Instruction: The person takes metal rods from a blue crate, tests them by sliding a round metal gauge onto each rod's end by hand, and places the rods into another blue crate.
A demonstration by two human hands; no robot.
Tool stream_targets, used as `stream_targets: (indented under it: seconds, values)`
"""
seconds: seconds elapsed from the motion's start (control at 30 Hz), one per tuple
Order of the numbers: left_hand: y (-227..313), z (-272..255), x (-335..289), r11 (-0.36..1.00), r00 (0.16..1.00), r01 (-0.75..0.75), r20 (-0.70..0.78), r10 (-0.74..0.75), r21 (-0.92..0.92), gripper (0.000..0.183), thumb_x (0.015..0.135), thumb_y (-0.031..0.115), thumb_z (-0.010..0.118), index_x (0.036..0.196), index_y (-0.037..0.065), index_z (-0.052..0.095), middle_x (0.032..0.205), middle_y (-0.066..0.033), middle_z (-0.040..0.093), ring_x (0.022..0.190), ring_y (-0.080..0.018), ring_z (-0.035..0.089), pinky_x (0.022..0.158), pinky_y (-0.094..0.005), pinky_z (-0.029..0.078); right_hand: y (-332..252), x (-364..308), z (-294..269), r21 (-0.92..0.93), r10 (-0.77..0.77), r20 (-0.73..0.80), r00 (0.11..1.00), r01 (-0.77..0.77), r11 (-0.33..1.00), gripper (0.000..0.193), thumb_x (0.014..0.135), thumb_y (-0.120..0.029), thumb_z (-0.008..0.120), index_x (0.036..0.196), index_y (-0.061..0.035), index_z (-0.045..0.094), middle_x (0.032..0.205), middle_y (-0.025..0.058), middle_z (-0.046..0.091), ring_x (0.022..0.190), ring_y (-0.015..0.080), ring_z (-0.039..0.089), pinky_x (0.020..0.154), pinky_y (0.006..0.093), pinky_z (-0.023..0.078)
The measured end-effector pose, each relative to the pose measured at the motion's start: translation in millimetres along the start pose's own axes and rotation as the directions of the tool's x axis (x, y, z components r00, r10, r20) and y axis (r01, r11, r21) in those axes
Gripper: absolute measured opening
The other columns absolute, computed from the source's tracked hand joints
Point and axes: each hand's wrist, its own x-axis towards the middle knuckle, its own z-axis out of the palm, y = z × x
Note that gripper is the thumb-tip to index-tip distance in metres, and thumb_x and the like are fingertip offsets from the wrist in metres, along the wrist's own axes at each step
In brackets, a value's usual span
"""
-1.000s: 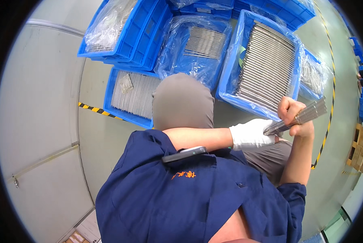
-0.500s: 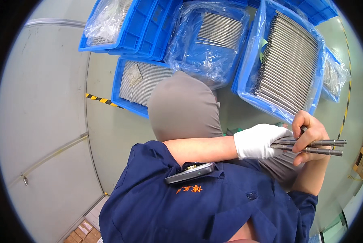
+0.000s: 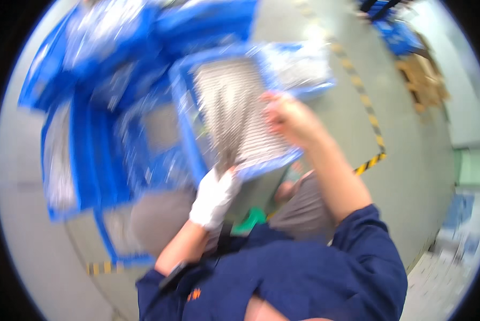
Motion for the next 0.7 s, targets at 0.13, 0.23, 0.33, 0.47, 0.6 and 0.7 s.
stream_targets:
  seconds: [0.13, 0.23, 0.33, 0.47, 0.6, 0.7]
  values:
    - [38, 5, 18, 0.997, 0.985, 0.025, 0.173, -0.012, -0.077, 0.025, 0.086, 0.031, 0.051, 0.079, 0.008, 0.048, 0.058, 0.0021, 0.045, 0.05, -0.0061, 0.04, 0.044, -0.0196, 0.03, 16, -6, -9, -0.236, -0.109, 0.009, 0.994, 0.108, 0.966, 0.046, 0.069, 0.005, 0.043, 0.114, 0.0004, 0.042, 0.087, 0.0058, 0.045, 0.072, 0.0125, 0.047, 0.062, 0.0228, 0.044]
    - [48, 16, 42, 0.993, 0.969, 0.032, 0.247, -0.004, -0.111, 0.02, 0.085, 0.027, 0.053, 0.082, 0.008, 0.049, 0.059, 0.0026, 0.046, 0.048, -0.0053, 0.038, 0.043, -0.0192, 0.029, 25, -10, -19, -0.818, -0.327, 0.212, 0.921, 0.35, 0.457, 0.04, 0.068, 0.009, 0.039, 0.1, -0.0056, 0.057, 0.087, 0.0102, 0.059, 0.079, 0.0228, 0.056, 0.074, 0.032, 0.045]
    - [34, 18, 57, 0.998, 0.962, -0.009, 0.272, 0.024, -0.056, 0.019, 0.085, 0.025, 0.052, 0.088, 0.006, 0.052, 0.058, 0.0025, 0.047, 0.045, -0.005, 0.039, 0.039, -0.0183, 0.027, 40, -16, -30, -0.868, -0.32, 0.482, 0.815, 0.493, -0.053, 0.038, 0.069, 0.006, 0.046, 0.1, -0.011, 0.061, 0.111, 0.01, 0.055, 0.101, 0.0283, 0.051, 0.086, 0.0349, 0.042]
    - [30, 18, 70, 0.998, 0.949, -0.011, 0.312, 0.032, -0.069, 0.022, 0.082, 0.017, 0.055, 0.099, 0.003, 0.053, 0.068, -0.0022, 0.056, 0.046, -0.0046, 0.04, 0.039, -0.0182, 0.029, 20, -24, -28, -0.936, -0.225, 0.345, 0.911, 0.353, -0.005, 0.037, 0.075, -0.002, 0.045, 0.106, -0.0174, 0.059, 0.11, 0.0081, 0.055, 0.093, 0.0284, 0.055, 0.082, 0.0339, 0.044]
    - [34, 15, 75, 0.996, 0.951, -0.072, 0.297, 0.082, -0.044, 0.019, 0.081, 0.014, 0.055, 0.096, 0.002, 0.053, 0.066, -0.0036, 0.056, 0.044, -0.0049, 0.04, 0.039, -0.019, 0.03, 5, -11, -31, -0.979, -0.288, 0.098, 0.953, 0.144, 0.146, 0.031, 0.08, -0.006, 0.045, 0.108, -0.0125, 0.057, 0.093, 0.0154, 0.06, 0.076, 0.0255, 0.061, 0.07, 0.034, 0.048]
    - [36, 7, 74, 0.999, 0.937, -0.037, 0.347, 0.033, 0.007, 0.017, 0.08, 0.015, 0.055, 0.091, 0.001, 0.055, 0.057, -0.0009, 0.051, 0.041, -0.0049, 0.037, 0.038, -0.0193, 0.028, -10, 1, -40, -0.439, -0.267, -0.057, 0.962, 0.216, 0.872, 0.025, 0.081, 0.0, 0.048, 0.106, -0.0019, 0.053, 0.1, 0.0061, 0.057, 0.079, 0.0128, 0.058, 0.069, 0.0259, 0.049]
